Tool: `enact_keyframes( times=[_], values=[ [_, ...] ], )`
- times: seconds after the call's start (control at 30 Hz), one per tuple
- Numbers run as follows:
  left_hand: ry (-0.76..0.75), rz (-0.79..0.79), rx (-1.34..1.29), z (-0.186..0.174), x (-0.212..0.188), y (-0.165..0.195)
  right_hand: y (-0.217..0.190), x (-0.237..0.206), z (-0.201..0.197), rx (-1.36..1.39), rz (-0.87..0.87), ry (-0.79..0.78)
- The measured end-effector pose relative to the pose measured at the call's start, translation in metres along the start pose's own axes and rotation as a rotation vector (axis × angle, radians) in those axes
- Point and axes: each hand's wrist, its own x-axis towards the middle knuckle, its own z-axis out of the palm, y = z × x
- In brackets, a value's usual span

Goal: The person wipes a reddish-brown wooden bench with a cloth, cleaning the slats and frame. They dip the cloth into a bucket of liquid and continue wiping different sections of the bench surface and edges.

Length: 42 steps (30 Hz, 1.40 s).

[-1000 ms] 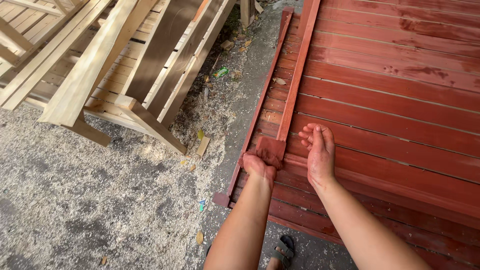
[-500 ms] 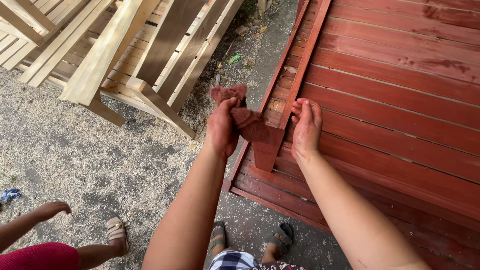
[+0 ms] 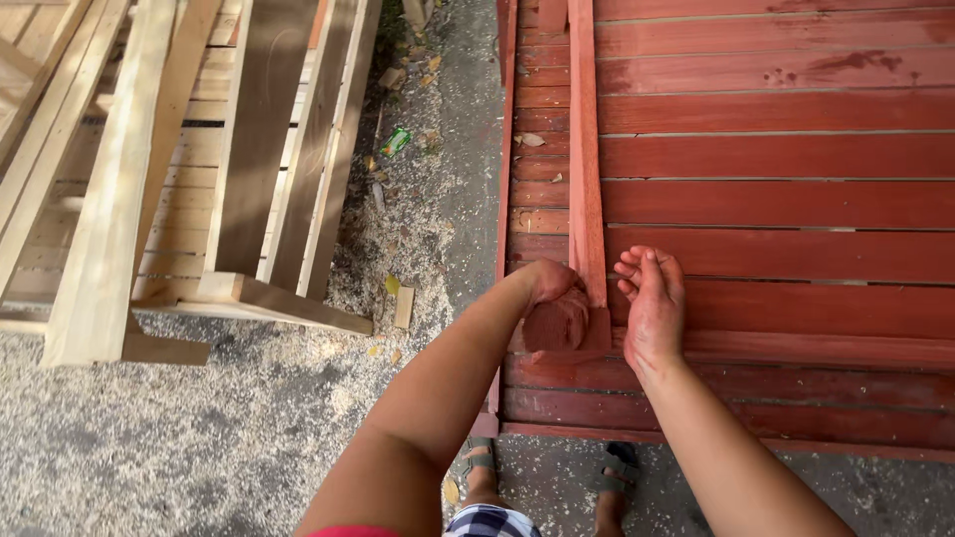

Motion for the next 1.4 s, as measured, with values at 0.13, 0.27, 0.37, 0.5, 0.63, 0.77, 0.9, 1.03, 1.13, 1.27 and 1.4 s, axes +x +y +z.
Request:
enact_keyframes(
  times=[0.13, 0.27, 0.37, 0.5, 0.63, 0.77, 0.9, 1.03, 1.13, 1.27, 1.4],
  values=[
    [-0.184, -0.069, 0.056, 0.001, 0.008, 0.000, -0.001, -0.022, -0.001, -0.024, -0.090, 0.086],
    [-0.214, -0.026, -0.005, 0.005, -0.002, 0.004, -0.010, -0.051, -0.002, -0.077, -0.193, 0.175],
    [-0.194, 0.028, -0.090, 0.000, -0.012, 0.007, -0.010, -0.063, 0.004, -0.063, -0.256, 0.241],
    [-0.189, 0.116, -0.086, -0.004, -0.015, 0.005, 0.007, -0.081, 0.008, -0.068, -0.332, 0.443],
    [-0.249, 0.108, 0.019, -0.001, 0.001, -0.006, 0.041, -0.105, 0.005, 0.002, -0.322, 0.561],
    [-0.331, 0.076, 0.132, 0.002, 0.034, -0.030, 0.081, -0.115, -0.001, 0.107, 0.021, 0.859],
    [-0.446, 0.041, 0.274, 0.008, 0.076, -0.068, 0.133, -0.107, -0.003, 0.328, -0.110, 0.961],
    [-0.547, 0.007, 0.409, 0.015, 0.111, -0.104, 0.181, -0.116, 0.013, 0.406, -0.306, 1.059],
    [-0.580, 0.050, 0.492, 0.021, 0.122, -0.115, 0.199, -0.125, 0.036, 0.430, -0.276, 1.170],
    [-0.488, 0.270, 0.347, 0.017, 0.116, -0.136, 0.199, -0.135, 0.061, 0.463, -0.113, 1.376],
    [-0.387, 0.331, 0.127, 0.009, 0.100, -0.165, 0.201, -0.141, 0.076, 0.485, 0.048, 1.327]
  ],
)
